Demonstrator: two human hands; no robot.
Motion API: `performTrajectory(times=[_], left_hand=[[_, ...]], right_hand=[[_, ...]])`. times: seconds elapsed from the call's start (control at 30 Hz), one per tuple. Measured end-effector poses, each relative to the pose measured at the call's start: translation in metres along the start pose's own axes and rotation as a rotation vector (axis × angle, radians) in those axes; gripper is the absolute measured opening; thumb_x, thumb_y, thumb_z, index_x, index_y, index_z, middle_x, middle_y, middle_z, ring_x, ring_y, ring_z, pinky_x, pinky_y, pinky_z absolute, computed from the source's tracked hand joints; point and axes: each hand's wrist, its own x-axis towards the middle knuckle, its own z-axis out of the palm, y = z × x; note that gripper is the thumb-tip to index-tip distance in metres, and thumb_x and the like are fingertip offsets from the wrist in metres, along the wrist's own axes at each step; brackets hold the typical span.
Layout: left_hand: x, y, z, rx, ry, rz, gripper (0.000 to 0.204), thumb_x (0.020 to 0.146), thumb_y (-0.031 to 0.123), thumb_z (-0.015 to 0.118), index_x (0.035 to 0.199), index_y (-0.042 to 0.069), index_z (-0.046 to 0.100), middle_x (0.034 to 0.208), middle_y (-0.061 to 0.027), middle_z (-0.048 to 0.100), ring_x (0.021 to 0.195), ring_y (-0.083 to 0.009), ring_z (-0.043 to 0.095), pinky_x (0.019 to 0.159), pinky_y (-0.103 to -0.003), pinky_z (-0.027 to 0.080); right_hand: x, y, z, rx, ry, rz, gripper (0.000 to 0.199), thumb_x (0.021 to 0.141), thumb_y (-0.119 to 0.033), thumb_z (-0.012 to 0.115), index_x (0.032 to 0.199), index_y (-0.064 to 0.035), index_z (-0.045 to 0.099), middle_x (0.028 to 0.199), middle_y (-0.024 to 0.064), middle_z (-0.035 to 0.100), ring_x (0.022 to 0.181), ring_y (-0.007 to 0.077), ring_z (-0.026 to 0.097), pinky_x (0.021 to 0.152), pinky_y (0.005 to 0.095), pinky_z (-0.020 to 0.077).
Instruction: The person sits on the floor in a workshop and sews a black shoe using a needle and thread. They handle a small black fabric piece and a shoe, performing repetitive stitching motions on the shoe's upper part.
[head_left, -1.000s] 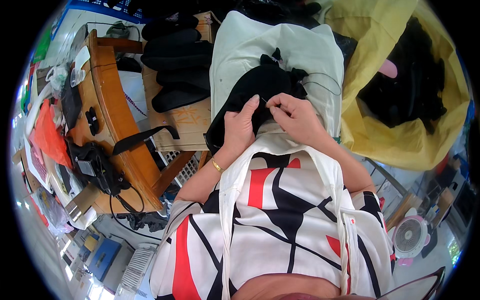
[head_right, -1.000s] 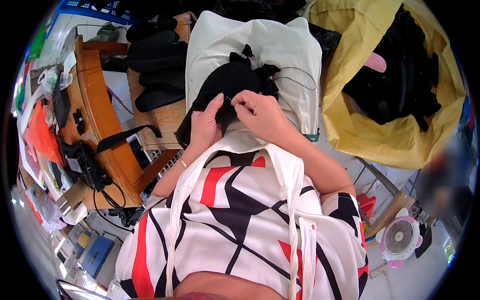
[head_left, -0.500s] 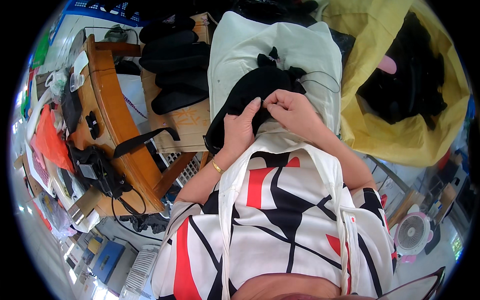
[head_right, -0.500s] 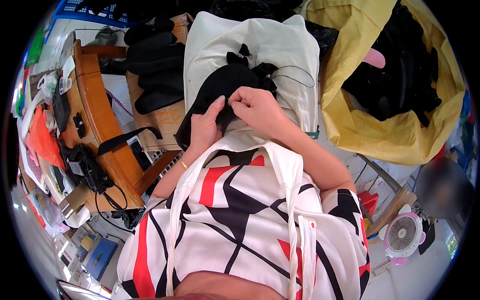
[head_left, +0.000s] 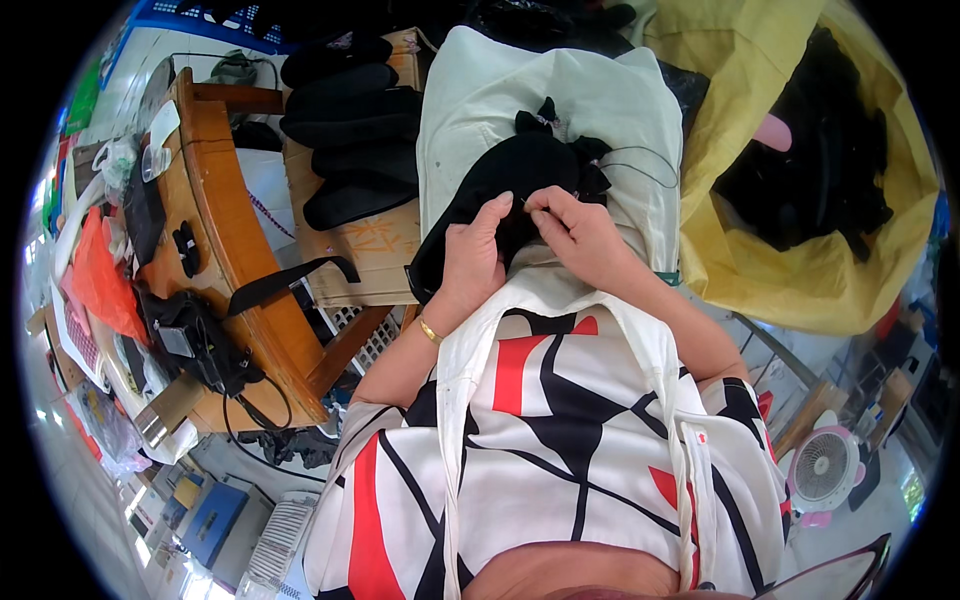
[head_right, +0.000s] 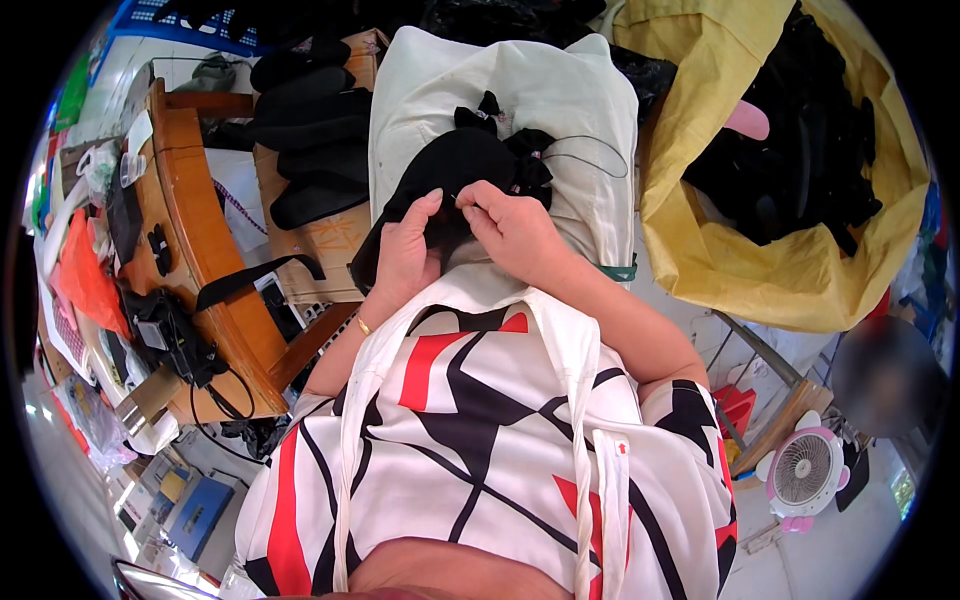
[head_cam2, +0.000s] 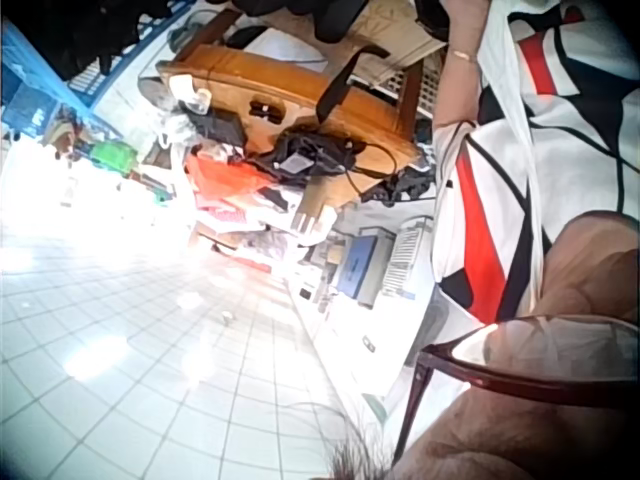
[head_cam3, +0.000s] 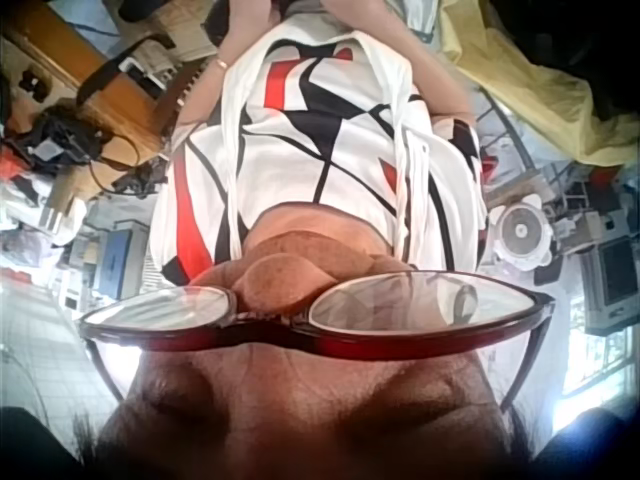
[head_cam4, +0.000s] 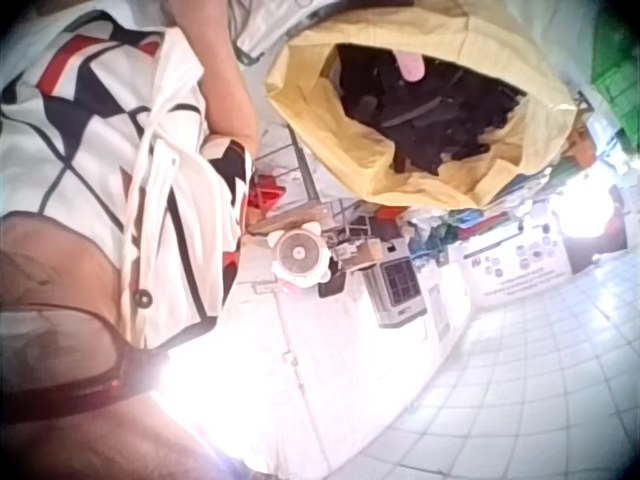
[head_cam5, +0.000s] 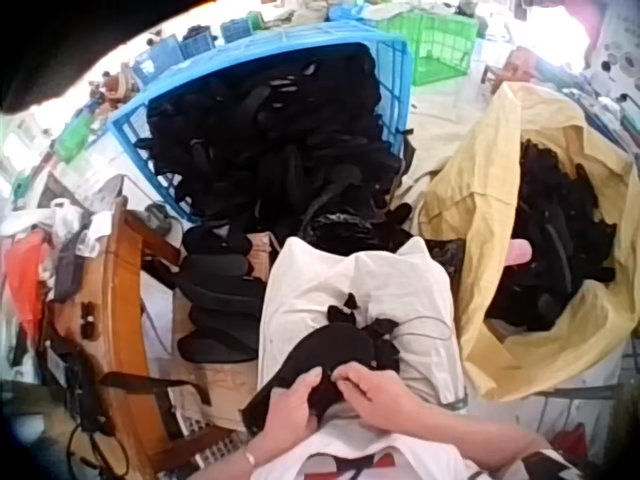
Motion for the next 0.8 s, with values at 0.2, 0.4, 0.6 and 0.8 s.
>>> performTrajectory(times=[0.2,0.4,0.6,0.8], left_hand=[[-0.005,0.003,0.016,-0.036,-0.031,0.066,0.013,0.090,0.014,0.072,0.091,0.001,0.073,0.085,-0.0014,0.069,0.077,-0.0055,0.061,0.069,-0.024,0.049],[0.008,-0.011,-0.012,0.313,-0.186,0.186,0.017,0.096,0.010,0.064,0.108,-0.002,0.069,0.100,-0.0063,0.070,0.091,-0.0153,0.066,0.084,-0.030,0.053],[-0.011,-0.009,0.013,0.209,-0.166,0.260,0.023,0.096,0.013,0.065,0.111,-0.003,0.069,0.103,-0.0012,0.071,0.090,-0.0065,0.060,0.079,-0.024,0.050],[-0.010,-0.008,0.006,0.325,-0.222,0.253,0.023,0.096,0.012,0.066,0.115,-0.001,0.068,0.108,-0.0020,0.069,0.094,-0.0084,0.061,0.083,-0.025,0.049]], right_hand=[[0.005,-0.004,0.015,0.006,0.112,0.055,0.009,0.094,-0.008,0.061,0.098,-0.0031,0.055,0.073,0.0152,0.061,0.061,0.0301,0.062,0.057,0.0364,0.0500],[0.020,-0.026,0.004,0.422,0.048,0.435,0.010,0.094,-0.011,0.062,0.094,-0.0044,0.054,0.075,0.0132,0.065,0.062,0.0320,0.063,0.056,0.0342,0.0508],[0.030,-0.028,-0.025,-0.370,0.138,-0.137,0.011,0.091,-0.013,0.067,0.095,-0.0040,0.062,0.086,0.0076,0.062,0.069,0.0214,0.063,0.064,0.0314,0.0508],[0.029,-0.016,-0.018,-0.300,0.024,-0.209,0.007,0.086,-0.007,0.069,0.092,-0.0059,0.064,0.087,0.0091,0.060,0.075,0.0277,0.061,0.067,0.0350,0.0493]])
